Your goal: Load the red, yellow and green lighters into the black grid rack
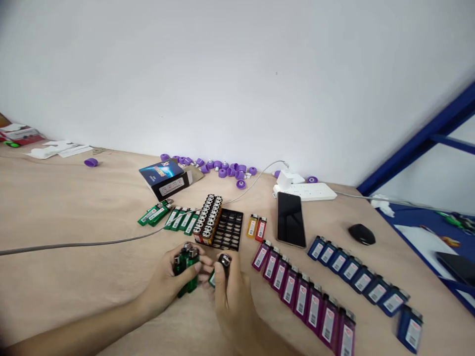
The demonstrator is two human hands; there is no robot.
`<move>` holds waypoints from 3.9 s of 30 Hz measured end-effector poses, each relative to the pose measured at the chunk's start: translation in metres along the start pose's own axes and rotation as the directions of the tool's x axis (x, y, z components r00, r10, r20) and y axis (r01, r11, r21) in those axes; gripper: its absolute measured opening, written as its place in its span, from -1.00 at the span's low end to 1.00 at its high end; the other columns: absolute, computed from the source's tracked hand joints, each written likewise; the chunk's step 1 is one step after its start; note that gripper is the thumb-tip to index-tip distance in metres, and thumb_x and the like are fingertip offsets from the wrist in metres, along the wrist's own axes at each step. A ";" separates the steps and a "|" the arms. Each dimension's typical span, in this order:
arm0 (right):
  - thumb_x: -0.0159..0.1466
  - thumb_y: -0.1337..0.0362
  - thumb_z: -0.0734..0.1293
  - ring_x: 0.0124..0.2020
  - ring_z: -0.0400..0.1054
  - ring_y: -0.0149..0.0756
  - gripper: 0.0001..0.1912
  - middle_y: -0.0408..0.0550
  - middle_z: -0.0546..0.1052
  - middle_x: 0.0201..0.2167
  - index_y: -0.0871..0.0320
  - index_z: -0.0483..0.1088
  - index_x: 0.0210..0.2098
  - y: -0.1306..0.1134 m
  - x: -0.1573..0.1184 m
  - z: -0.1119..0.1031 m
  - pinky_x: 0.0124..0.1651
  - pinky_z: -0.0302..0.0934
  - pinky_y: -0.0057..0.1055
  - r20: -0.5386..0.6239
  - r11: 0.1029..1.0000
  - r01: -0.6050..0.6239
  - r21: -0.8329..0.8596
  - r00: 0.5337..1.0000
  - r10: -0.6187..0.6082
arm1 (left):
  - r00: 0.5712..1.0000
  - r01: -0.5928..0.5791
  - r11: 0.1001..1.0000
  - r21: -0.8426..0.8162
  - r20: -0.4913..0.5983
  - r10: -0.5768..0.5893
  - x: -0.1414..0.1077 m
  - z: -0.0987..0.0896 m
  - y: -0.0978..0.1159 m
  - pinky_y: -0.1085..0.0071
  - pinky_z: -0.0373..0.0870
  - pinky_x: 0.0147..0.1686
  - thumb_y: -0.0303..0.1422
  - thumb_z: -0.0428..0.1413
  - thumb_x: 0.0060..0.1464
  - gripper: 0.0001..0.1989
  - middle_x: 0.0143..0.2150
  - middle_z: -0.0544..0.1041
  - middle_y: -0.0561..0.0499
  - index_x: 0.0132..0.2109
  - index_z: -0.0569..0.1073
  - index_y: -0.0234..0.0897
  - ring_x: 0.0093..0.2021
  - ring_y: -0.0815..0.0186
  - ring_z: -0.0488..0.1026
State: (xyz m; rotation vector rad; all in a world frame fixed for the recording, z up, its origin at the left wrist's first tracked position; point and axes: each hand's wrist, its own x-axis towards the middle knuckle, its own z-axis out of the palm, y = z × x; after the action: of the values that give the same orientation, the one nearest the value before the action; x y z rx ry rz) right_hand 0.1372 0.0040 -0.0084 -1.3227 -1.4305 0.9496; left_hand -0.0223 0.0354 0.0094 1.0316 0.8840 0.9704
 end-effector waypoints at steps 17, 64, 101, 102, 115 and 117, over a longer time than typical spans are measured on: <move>0.43 -0.17 0.08 -0.80 -0.07 -0.53 -0.58 -0.36 0.31 -0.73 0.04 0.16 -0.26 -0.003 0.015 -0.002 -0.78 -0.16 -0.64 -0.095 0.933 -0.109 0.342 0.984 0.150 | 0.994 -0.073 0.945 0.320 0.105 0.041 -0.001 -0.013 0.008 0.57 0.07 -0.74 -0.15 0.20 0.09 -0.68 -0.63 0.21 0.23 -0.39 0.26 -0.22 -0.72 0.51 0.12; 0.30 0.30 0.38 -0.30 0.58 -0.22 -0.73 -0.06 0.65 -0.21 0.07 0.46 0.00 0.022 0.057 -0.011 -0.16 0.50 -0.31 -0.067 0.886 0.348 -0.306 0.921 -0.385 | 0.888 -0.455 0.582 0.674 0.302 0.346 0.020 -0.026 0.001 0.43 0.45 -0.23 -0.50 0.08 -0.02 -0.23 -0.23 0.60 0.05 0.38 0.19 -0.21 -0.31 0.30 0.53; 0.40 0.10 0.27 -0.30 0.48 -0.25 -0.81 -0.08 0.55 -0.30 0.05 0.42 -0.12 -0.006 0.014 -0.018 -0.23 0.41 -0.39 0.034 0.947 0.091 0.309 0.994 -0.107 | 0.852 0.290 0.952 -0.097 0.479 -0.211 0.008 -0.004 -0.005 0.59 0.13 -0.72 0.10 0.19 0.12 -0.48 -0.48 0.53 0.01 -0.22 0.31 -0.31 -0.74 0.54 0.23; 0.41 0.10 0.27 -0.28 0.49 -0.24 -0.80 -0.07 0.56 -0.29 0.05 0.43 -0.11 -0.006 0.014 -0.018 -0.20 0.42 -0.38 0.050 0.943 0.094 0.318 0.992 -0.116 | 0.852 0.286 0.953 -0.098 0.481 -0.207 0.007 -0.005 -0.004 0.58 0.13 -0.71 0.08 0.21 0.13 -0.49 -0.52 0.50 0.05 -0.19 0.33 -0.32 -0.75 0.56 0.17; 0.35 0.06 0.32 -0.37 0.43 -0.27 -0.76 -0.12 0.51 -0.41 0.11 0.45 -0.21 0.001 0.011 -0.011 -0.31 0.34 -0.44 0.020 0.983 0.043 0.177 0.999 -0.047 | 0.913 0.165 0.971 0.171 0.346 -0.216 -0.006 0.003 -0.004 0.61 0.00 -0.86 0.10 0.24 0.05 -0.45 -0.47 0.57 -0.05 -0.25 0.41 -0.37 -0.80 0.58 0.12; 0.37 0.05 0.29 -0.43 0.37 -0.31 -0.74 -0.15 0.46 -0.46 0.11 0.44 -0.25 -0.001 0.012 -0.010 -0.38 0.28 -0.47 -0.014 0.985 0.026 0.172 1.000 -0.024 | 0.910 0.167 0.967 0.191 0.349 -0.226 -0.006 0.004 -0.003 0.59 0.00 -0.86 0.12 0.20 0.08 -0.45 -0.47 0.58 -0.06 -0.31 0.42 -0.36 -0.81 0.57 0.11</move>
State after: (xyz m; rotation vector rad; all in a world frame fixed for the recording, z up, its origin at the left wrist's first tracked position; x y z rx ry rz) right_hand 0.1469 0.0150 -0.0032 -1.1786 -1.3218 1.0227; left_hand -0.0201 0.0283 0.0081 1.1873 0.7401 0.5170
